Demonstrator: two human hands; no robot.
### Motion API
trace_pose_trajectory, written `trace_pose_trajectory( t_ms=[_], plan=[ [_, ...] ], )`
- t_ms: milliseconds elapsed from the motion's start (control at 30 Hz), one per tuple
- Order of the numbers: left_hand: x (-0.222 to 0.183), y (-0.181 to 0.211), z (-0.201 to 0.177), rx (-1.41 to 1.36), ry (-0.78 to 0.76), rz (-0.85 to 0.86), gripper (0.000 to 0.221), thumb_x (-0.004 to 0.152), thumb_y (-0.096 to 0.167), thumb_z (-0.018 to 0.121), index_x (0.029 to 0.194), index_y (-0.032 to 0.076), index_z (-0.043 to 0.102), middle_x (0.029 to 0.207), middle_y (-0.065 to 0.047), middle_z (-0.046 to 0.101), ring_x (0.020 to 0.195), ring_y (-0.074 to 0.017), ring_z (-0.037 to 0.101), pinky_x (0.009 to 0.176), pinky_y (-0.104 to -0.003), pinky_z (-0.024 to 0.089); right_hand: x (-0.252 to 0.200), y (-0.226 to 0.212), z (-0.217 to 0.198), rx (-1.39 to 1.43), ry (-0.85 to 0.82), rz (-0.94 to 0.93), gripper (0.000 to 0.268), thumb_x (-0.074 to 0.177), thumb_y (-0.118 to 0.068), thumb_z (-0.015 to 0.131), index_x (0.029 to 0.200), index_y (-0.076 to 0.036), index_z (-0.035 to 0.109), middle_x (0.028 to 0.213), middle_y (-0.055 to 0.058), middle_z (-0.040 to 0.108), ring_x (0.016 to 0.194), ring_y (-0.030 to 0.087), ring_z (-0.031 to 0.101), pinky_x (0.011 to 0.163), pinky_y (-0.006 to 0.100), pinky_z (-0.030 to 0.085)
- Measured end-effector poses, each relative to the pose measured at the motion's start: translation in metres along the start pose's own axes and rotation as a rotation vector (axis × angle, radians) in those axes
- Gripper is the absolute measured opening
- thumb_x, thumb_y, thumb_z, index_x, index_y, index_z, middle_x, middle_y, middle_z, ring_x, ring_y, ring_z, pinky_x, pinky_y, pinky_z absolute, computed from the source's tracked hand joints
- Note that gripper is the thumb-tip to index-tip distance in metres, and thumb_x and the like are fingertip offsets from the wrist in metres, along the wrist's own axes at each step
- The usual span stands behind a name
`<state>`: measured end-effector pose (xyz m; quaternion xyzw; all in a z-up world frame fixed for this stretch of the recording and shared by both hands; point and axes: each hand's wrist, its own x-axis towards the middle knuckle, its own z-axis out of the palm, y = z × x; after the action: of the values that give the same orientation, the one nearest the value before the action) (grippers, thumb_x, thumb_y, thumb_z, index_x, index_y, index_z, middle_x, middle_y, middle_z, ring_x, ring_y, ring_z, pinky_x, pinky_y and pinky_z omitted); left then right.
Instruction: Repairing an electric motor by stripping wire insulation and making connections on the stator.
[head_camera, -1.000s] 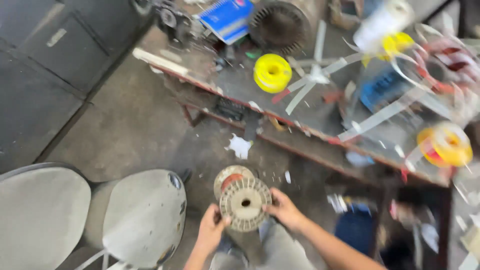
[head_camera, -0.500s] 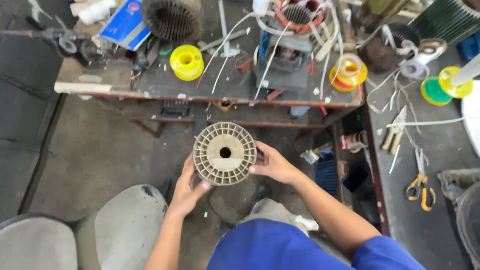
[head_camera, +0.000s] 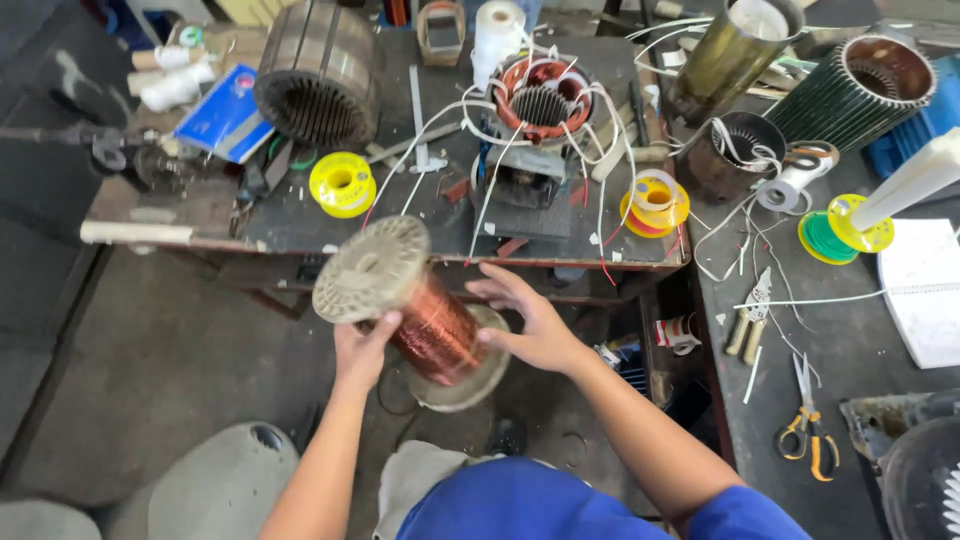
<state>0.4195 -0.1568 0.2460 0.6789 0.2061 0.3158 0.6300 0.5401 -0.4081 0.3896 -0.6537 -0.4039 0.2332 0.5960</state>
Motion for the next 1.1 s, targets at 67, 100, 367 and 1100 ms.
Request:
trace_pose_trajectory(
  t_ms=[67,100,367,1100],
  plan=[
    [0.013,-0.018,0.003,-0.265,0.033,-0.163,0.069,0.080,0.019,0.083,0.138,-0.003,0.050,0.129,-0.018,0.059,0.118,-0.0249,0.057,0.102,-0.047,0.048,-0.004,0.007,-0.006,-0.016,0.075,0.050,0.085,0.080,-0.019,0.083,0.152,-0.007,0.039,0.134,0.017,0.063,0.124,0.029,0.059,0.106,0.042,0.047],
    [0.017,-0.015,0.007,-0.396,0.013,-0.219,0.061,0.087,0.024,0.075,0.138,0.001,0.051,0.128,-0.017,0.060,0.116,-0.0261,0.060,0.100,-0.045,0.050,-0.007,0.011,-0.008,-0.057,0.068,0.100,0.079,0.081,-0.019,0.083,0.148,-0.006,0.044,0.131,0.019,0.064,0.123,0.031,0.060,0.105,0.045,0.047],
    [0.054,0.030,0.068,-0.533,-0.437,-0.398,0.066,0.085,0.027,0.075,0.138,-0.002,0.048,0.124,-0.018,0.058,0.114,-0.0300,0.057,0.099,-0.052,0.047,-0.004,-0.036,-0.004,-0.257,0.165,0.439,0.081,0.079,-0.030,0.082,0.147,-0.004,0.046,0.135,0.025,0.060,0.126,0.044,0.057,0.103,0.054,0.048],
    [0.029,0.087,0.407,0.403,-1.423,-0.028,0.033,0.098,0.035,0.064,0.125,0.017,0.069,0.119,-0.008,0.071,0.104,-0.0228,0.071,0.086,-0.040,0.057,-0.222,0.068,-0.192,0.402,1.300,0.106,0.077,0.064,-0.025,0.087,0.133,-0.014,0.053,0.120,0.008,0.062,0.112,0.027,0.059,0.098,0.050,0.050]
  ],
)
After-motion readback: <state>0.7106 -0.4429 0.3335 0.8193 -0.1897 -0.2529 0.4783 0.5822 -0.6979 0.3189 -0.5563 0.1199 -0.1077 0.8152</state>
